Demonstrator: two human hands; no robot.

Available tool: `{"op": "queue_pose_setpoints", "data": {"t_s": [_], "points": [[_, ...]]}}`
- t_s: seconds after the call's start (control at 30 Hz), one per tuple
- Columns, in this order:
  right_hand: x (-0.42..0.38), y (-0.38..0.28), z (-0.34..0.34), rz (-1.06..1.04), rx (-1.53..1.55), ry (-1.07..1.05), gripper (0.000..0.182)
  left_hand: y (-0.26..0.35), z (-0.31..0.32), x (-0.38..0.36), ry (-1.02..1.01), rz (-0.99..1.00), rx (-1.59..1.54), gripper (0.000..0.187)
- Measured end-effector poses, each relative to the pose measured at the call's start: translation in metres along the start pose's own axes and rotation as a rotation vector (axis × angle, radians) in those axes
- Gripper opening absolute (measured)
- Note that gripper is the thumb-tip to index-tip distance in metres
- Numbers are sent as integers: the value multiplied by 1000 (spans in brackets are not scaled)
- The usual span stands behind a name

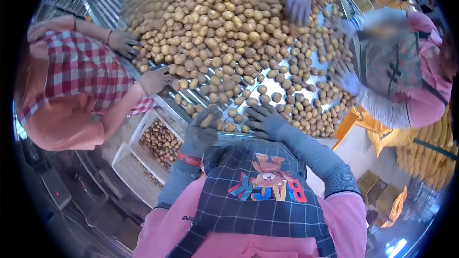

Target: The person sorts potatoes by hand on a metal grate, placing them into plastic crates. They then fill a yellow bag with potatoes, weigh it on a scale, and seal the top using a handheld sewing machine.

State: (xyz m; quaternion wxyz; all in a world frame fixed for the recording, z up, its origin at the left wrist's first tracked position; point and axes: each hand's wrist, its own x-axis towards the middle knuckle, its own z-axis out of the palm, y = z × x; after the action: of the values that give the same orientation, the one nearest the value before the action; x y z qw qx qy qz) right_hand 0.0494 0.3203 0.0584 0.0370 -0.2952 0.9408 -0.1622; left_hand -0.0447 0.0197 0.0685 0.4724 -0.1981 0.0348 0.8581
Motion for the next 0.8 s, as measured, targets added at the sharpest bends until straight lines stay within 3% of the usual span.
{"op": "queue_pose_setpoints", "data": {"t_s": [0.03,0.07,0.13,0.2,0.23,0.27,0.3,0.33,0.4,0.47,0.5,0.53,0.6,0.67,0.73,0.77,0.8], "points": [[-20,9,0,30,17,-48,46,6,24,-14,361,241,548,37],[-32,27,-4,56,26,-87,47,17,36,-19,416,547,1408,29],[-35,74,-17,335,-16,-270,47,44,43,-10,615,655,1327,27],[-36,112,-34,571,-73,-150,42,69,-25,13,692,1013,2237,27],[-10,126,-49,785,-83,-273,40,81,-97,36,643,846,2404,31],[16,134,-68,1009,-83,-392,38,45,-36,46,956,423,2433,36],[39,131,-79,1001,90,-92,32,29,-30,61,926,267,2333,42],[52,121,-82,978,271,190,33,7,-49,71,889,655,2613,47],[84,111,-39,571,161,516,34,-14,-18,79,711,521,2319,44],[128,70,-31,563,424,378,35,-11,-25,87,670,558,2189,43],[129,50,-15,450,148,290,37,-6,-25,93,625,561,2059,43],[117,30,6,339,-121,194,41,3,-15,95,779,665,1841,29],[86,2,32,285,140,224,51,44,7,85,712,1074,1889,24],[47,-5,30,157,118,120,56,95,21,92,699,1335,2057,25],[17,5,14,152,18,82,57,120,37,99,955,991,2142,46],[3,16,8,160,-81,66,57,118,40,100,964,992,2131,46],[-13,36,8,186,-24,80,57,110,50,104,1054,769,2254,56]]}}
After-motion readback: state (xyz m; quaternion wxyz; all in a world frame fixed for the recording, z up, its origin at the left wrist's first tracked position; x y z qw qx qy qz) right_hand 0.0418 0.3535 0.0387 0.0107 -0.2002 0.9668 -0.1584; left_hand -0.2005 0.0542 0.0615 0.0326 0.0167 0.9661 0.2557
